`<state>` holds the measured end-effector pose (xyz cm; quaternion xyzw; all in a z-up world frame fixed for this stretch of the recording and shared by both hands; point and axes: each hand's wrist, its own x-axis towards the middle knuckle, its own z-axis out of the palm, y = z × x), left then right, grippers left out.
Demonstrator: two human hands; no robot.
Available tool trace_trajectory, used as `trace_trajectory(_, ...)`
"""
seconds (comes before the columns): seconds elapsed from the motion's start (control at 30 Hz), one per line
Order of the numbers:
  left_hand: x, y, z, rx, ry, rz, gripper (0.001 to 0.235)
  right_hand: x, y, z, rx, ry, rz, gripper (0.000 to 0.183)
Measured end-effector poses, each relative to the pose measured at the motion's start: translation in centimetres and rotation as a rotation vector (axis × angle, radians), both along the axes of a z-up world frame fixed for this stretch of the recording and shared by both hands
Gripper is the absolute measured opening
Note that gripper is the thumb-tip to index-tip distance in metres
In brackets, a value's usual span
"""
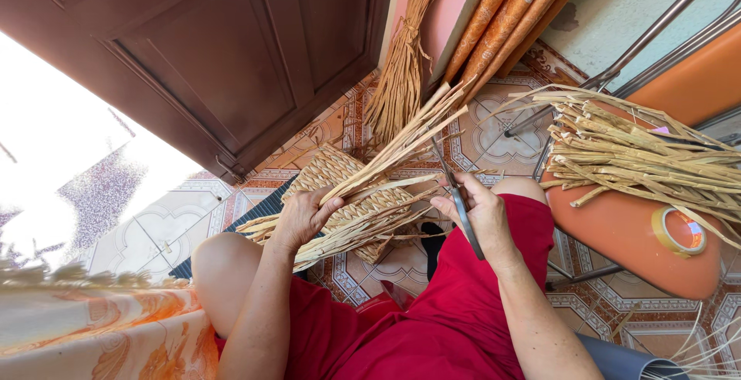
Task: The person trims the protruding ends of a woven wicker mat using shears. They hold the mat and cut the excess strands flush with the woven surface, then place the shears down.
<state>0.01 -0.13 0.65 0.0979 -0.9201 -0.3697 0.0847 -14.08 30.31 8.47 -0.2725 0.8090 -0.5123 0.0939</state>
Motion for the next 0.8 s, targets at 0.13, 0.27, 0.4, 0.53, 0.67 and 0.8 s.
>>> trace_trajectory(0.13, 0.3, -0.1, 0.3, 0.016, -0.013, 0.001, 0.063, -0.2, 0.0, -0.2, 0.153, -0.039, -0.061, 0.037)
trace_trajectory(0.27, 0.3, -0.1, 0.4, 0.094, -0.007, 0.028, 0.065, -0.4, 0.5, -0.5, 0.007, -0.053, -0.048, 0.038)
trace_trajectory(0.4, 0.2, -0.1, 0.2, 0.200, -0.028, 0.021, 0.070, -0.7, 0.7, -0.6, 0.032, -0.077, -0.066, 0.038)
trace_trajectory(0.53, 0.1, -0.1, 0.1, 0.255, -0.032, 0.008, 0.073, -1.0, 0.6, -0.3, -0.015, -0.035, -0.001, 0.044)
trace_trajectory(0.67, 0.2, -0.1, -0.1, 0.264, -0.047, -0.011, 0.070, -1.0, 0.1, -0.1, 0.042, -0.001, -0.037, 0.043)
trace_trajectory(0.8, 0.2, 0.0, -0.1, 0.273, -0.053, -0.009, 0.071, -0.9, -0.5, 0.3, 0.035, -0.046, -0.032, 0.041)
